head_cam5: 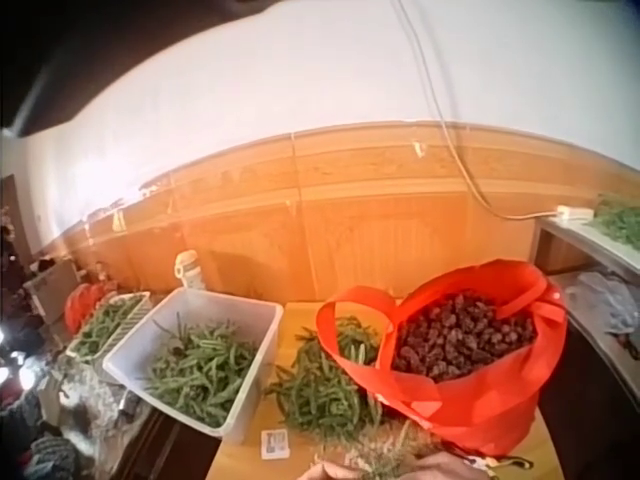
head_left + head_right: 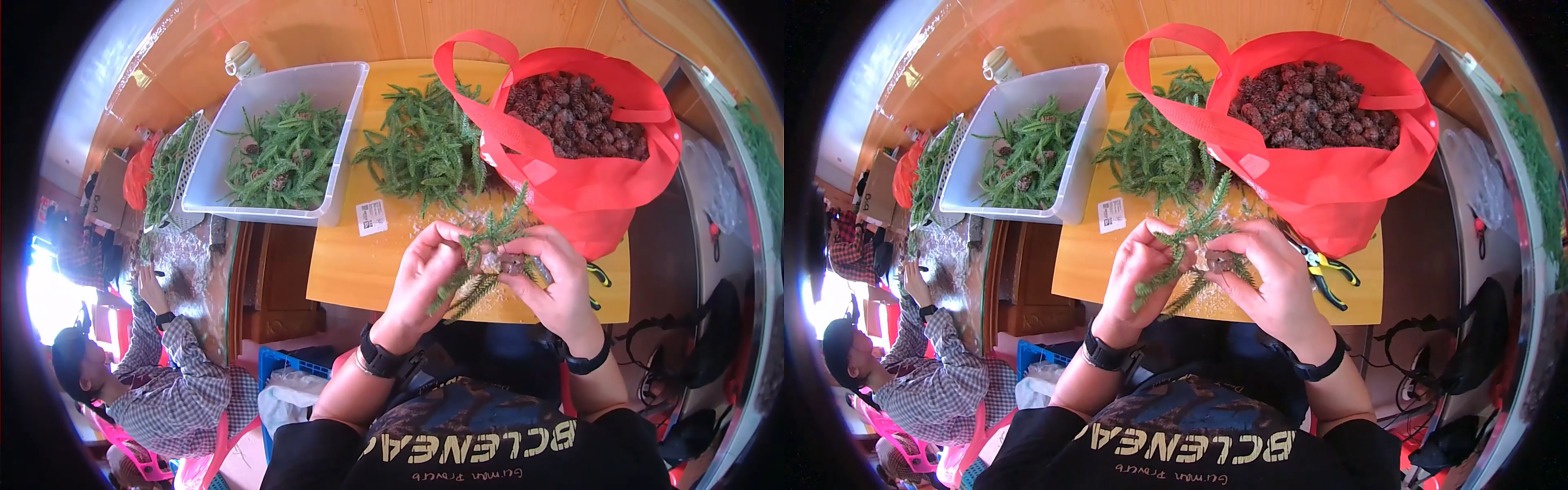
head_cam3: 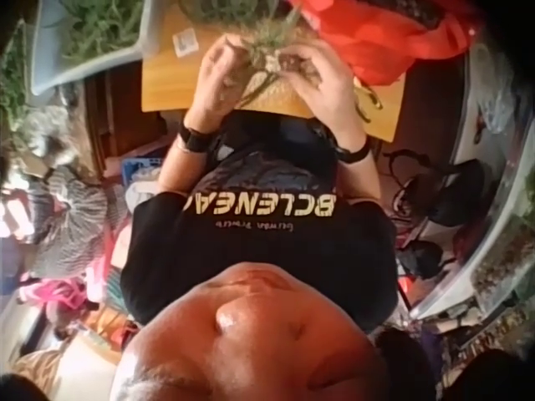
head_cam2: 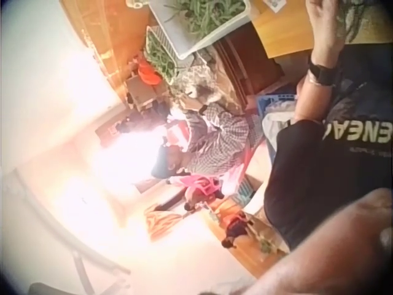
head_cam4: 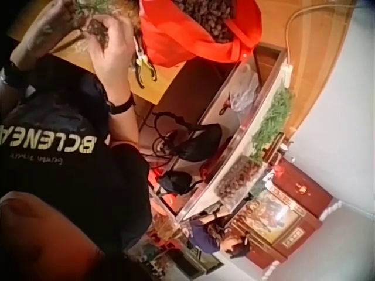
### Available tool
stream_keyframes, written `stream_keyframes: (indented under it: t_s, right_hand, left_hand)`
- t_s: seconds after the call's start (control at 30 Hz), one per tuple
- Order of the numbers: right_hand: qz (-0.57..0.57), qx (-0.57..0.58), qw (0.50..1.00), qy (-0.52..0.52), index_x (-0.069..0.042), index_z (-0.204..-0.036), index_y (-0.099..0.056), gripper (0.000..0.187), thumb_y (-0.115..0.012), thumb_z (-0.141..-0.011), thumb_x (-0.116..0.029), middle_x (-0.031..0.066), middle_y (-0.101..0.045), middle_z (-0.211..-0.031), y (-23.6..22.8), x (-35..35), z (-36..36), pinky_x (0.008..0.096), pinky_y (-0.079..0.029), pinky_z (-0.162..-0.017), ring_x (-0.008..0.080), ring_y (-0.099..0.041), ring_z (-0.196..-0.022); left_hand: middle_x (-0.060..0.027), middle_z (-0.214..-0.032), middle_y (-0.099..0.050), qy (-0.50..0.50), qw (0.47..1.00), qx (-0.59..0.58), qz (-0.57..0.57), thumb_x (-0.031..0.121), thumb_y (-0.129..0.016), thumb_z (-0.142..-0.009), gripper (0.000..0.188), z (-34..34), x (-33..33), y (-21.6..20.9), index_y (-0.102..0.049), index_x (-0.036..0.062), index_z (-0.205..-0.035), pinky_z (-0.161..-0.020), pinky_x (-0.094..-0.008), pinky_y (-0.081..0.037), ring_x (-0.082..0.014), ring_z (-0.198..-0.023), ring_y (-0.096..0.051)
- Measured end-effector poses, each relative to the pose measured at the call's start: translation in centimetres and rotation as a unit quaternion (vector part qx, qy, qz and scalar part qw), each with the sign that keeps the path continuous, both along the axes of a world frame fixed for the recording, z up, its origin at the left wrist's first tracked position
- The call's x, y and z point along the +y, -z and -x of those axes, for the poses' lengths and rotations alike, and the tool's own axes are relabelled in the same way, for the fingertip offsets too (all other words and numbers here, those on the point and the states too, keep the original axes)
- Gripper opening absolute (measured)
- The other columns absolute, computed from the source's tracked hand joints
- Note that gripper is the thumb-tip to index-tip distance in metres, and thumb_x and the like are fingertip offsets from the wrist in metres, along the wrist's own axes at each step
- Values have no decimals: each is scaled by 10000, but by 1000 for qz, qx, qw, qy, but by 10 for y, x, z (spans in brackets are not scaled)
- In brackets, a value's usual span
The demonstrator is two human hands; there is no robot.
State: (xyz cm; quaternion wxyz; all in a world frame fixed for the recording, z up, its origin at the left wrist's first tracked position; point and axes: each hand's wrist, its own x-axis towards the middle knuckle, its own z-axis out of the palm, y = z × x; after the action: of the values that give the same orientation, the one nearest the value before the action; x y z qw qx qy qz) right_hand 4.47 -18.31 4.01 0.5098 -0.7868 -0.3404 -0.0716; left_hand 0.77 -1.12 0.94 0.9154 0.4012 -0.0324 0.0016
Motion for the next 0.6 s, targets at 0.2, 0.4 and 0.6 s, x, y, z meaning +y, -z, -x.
stream_keyframes:
  t_s: [0.2,0.4,0.6]
  right_hand:
    - [24,-26,999,-5,-40,-902,-607,315,-764,-628,-48,113,-560,-895,0,0,4,316,-461,-720,255,-578,-826]
    - [28,-17,999,-6,-44,-918,-621,320,-762,-631,-47,116,-545,-942,0,-4,3,321,-463,-735,259,-575,-856]
    - [85,-169,980,61,-73,-950,-653,321,-756,-649,-114,117,-463,-1115,-10,-8,6,377,-426,-839,313,-474,-1046]
  left_hand:
    - [-66,-897,-556,108,985,62,116,287,-485,-939,227,-5,11,3,-487,62,-910,-735,-282,-421,-120,-791,-516]
    - [-33,-871,-579,105,994,31,15,18,-603,-833,113,-2,11,4,-507,56,-878,-724,-226,-449,-93,-774,-555]
    - [-59,-909,-610,2,1000,-5,-28,-21,-621,-815,141,0,7,-2,-540,25,-921,-812,-258,-477,-109,-853,-594]
